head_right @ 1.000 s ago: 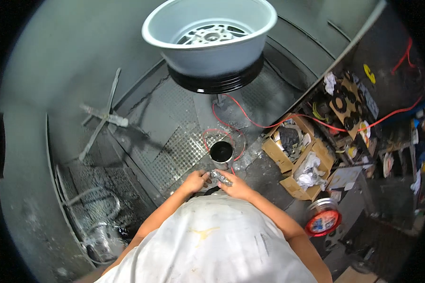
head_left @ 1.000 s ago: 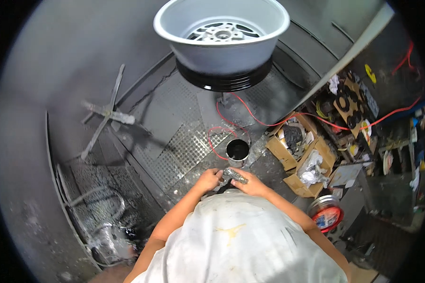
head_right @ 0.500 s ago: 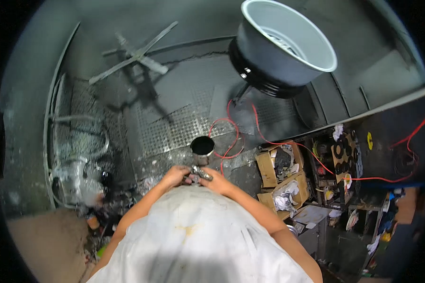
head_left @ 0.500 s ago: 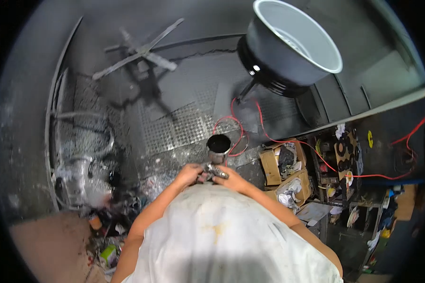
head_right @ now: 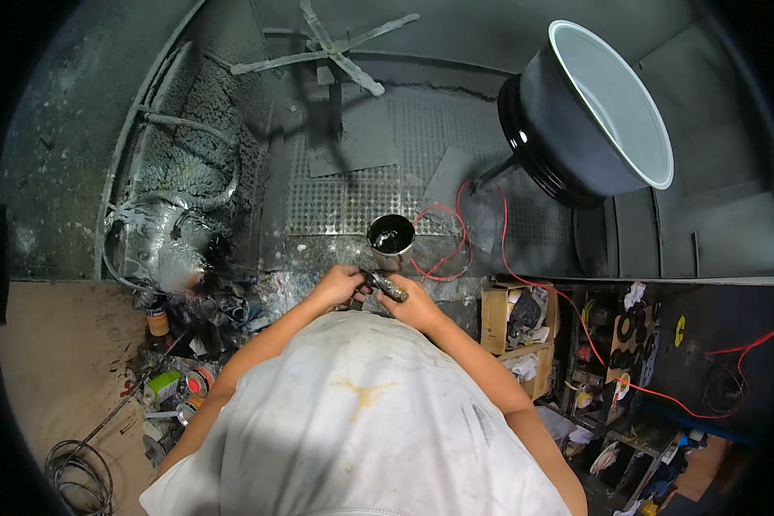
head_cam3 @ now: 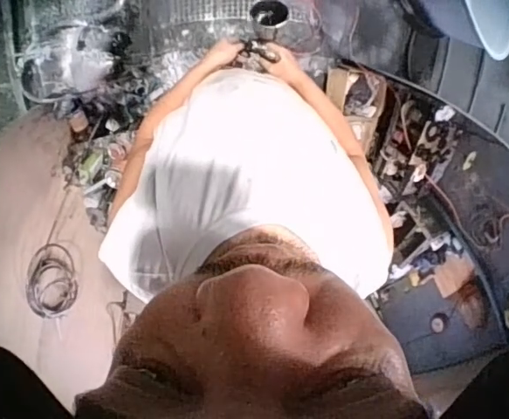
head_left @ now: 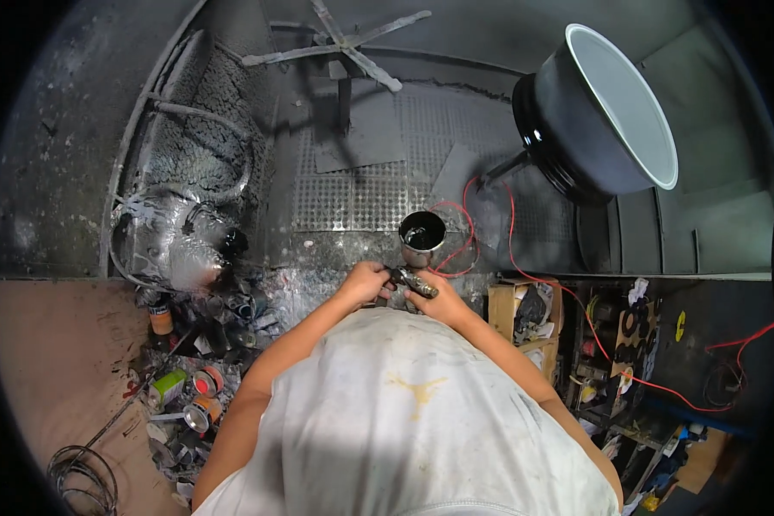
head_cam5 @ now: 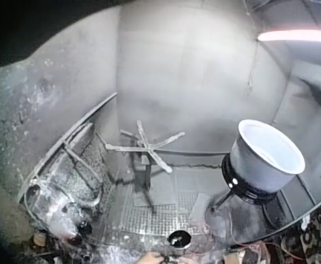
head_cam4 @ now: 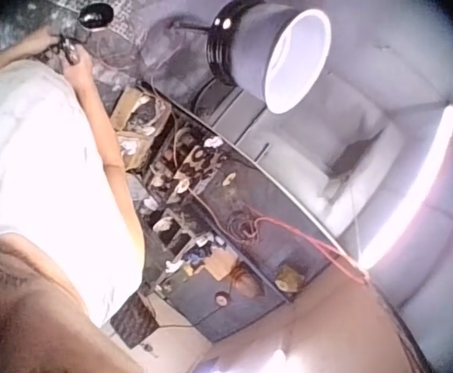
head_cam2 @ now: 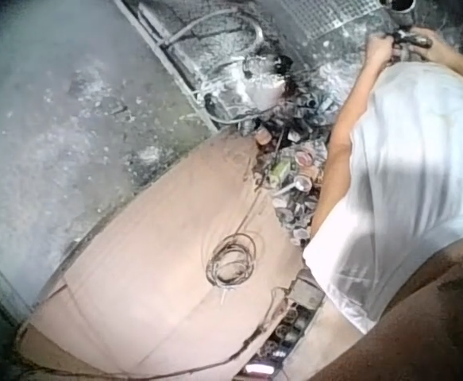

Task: The recorder mixes black paint and then uses a spray gun to paint a car rim in a spray booth.

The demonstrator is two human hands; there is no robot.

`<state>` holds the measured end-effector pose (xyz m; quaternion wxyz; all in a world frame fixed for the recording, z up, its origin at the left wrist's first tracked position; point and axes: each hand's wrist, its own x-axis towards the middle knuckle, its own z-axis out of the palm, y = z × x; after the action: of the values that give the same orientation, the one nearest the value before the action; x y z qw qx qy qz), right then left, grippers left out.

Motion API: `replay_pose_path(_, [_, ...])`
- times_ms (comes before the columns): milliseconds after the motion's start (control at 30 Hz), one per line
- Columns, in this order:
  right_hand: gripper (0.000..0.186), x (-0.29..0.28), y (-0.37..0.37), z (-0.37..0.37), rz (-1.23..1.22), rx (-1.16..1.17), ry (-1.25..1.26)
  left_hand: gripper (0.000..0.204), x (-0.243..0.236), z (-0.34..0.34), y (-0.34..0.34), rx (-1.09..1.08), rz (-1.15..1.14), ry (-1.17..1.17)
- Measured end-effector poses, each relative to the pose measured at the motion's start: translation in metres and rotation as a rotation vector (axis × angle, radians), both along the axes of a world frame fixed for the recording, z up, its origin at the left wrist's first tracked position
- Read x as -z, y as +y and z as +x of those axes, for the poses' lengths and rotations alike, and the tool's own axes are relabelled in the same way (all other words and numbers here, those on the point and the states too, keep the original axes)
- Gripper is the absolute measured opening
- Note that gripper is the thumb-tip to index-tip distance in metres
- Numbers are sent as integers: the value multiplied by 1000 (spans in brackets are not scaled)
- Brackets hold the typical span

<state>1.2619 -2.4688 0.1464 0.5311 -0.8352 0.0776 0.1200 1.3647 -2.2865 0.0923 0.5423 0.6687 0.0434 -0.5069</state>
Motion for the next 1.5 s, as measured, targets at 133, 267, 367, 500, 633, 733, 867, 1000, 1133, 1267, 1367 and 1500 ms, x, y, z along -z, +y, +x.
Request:
replay_pose_path(133, [28,9,-5,-9,-20,22,-50,26,-2,-5,-8,29,20,-9])
replay_pose_path(267, [30,13,-14,-19,-9,67,-18,24,-5,-9,-19,57,13,21])
replay_pose_path(367, [33,12,-21,-26,2,100,3,24,-7,-13,-27,60,9,42])
replay_pose_path(500, [35,9,-27,-36,134,143,-86,26,-6,-14,-35,79,3,-12])
replay_pose_path(633, [36,15,-37,-40,223,142,-151,29,3,-9,-44,100,-25,94])
replay_pose_path(733, [32,18,-45,-52,161,164,-131,29,10,-12,-54,197,-29,40])
replay_pose_path(867, [30,18,-42,-64,201,180,-114,29,9,-14,-57,228,18,27])
replay_pose_path(1000, [31,18,-33,-70,376,255,-44,27,8,-12,-59,279,11,23])
replay_pose_path(1133, [30,24,-32,-72,398,272,-97,26,11,-10,-62,298,32,-5])
replay_pose_path(1267, [28,36,-27,-70,293,215,-165,25,9,-4,-59,312,-6,41])
replay_pose_path(1367, [29,43,-22,-65,509,214,-139,24,6,1,-52,300,-7,83])
replay_pose_path(1500, [31,41,-20,-56,406,143,-119,20,11,7,-36,255,-30,126])
